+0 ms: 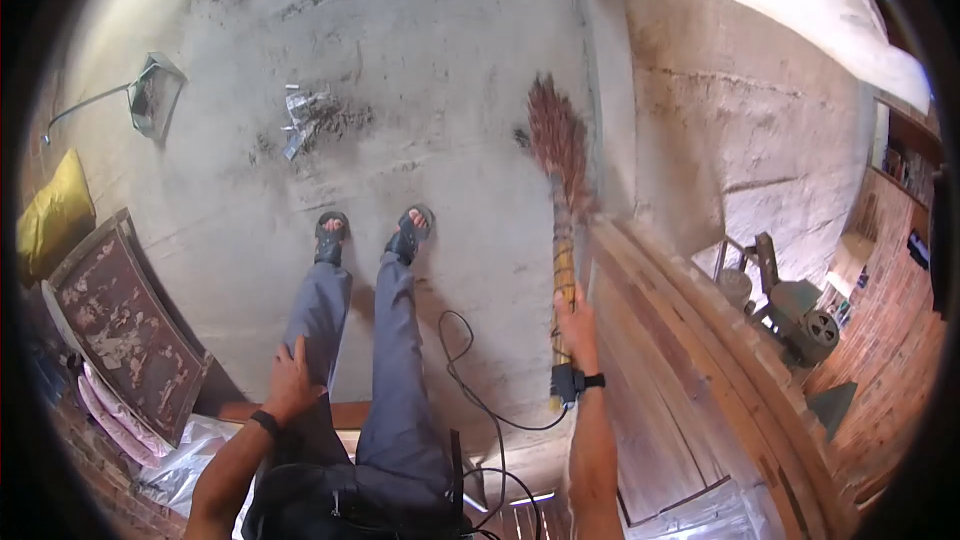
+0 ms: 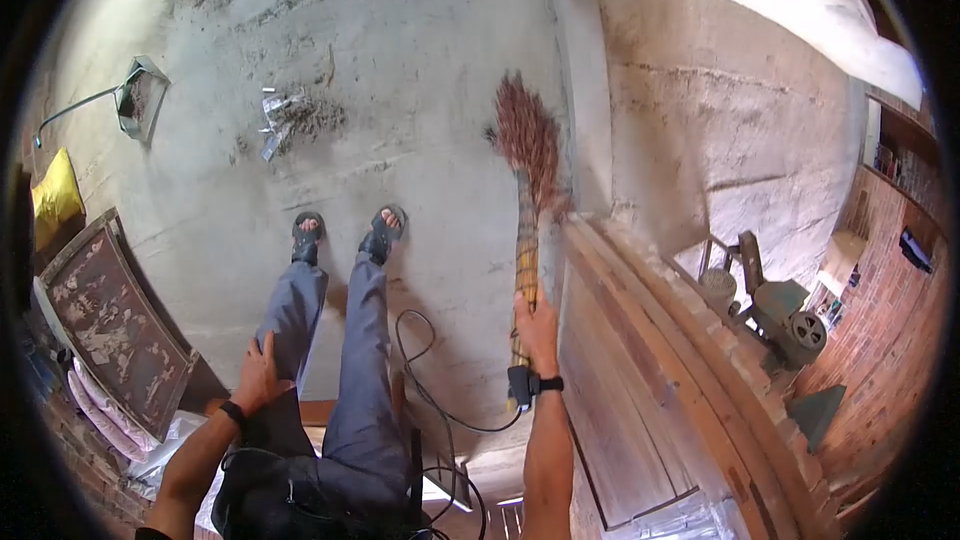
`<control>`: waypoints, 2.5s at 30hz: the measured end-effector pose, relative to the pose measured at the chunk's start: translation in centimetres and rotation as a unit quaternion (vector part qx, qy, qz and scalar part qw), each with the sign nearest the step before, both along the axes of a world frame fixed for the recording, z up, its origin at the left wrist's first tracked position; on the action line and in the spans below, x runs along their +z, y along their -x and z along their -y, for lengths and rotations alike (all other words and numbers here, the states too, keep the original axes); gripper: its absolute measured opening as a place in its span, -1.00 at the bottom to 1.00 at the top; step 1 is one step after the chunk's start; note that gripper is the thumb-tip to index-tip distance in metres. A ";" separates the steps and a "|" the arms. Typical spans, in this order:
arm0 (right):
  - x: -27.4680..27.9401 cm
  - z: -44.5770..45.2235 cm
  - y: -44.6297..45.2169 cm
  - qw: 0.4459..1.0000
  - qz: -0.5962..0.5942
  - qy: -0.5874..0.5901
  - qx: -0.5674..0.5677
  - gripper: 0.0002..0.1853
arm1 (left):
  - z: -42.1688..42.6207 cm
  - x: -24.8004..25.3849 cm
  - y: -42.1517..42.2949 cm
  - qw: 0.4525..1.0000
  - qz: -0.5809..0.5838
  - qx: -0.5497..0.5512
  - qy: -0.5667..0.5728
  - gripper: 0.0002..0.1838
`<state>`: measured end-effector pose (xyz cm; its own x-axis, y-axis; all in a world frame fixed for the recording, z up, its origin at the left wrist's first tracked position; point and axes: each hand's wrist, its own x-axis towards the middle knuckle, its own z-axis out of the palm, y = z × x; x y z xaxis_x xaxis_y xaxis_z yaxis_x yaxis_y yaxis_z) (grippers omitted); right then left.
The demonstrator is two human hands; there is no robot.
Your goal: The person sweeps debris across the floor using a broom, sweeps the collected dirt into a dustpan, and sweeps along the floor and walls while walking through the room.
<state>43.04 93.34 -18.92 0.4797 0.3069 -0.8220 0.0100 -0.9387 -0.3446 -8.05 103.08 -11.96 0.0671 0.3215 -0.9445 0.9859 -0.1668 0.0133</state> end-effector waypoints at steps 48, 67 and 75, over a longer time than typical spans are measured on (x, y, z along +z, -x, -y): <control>-6.4 2.1 13.9 0.873 -0.156 0.007 -0.462 -0.57 | 0.4 -0.3 3.3 0.999 0.028 -0.037 -0.026 0.33; 1.7 -2.7 5.3 0.972 0.034 -0.107 -0.208 -0.66 | 0.5 -0.5 3.8 0.999 0.033 0.026 -0.024 0.35; -7.6 -4.4 1.8 0.978 0.039 -0.039 -0.202 -0.70 | 0.7 -0.4 3.1 0.999 0.028 -0.036 -0.031 0.32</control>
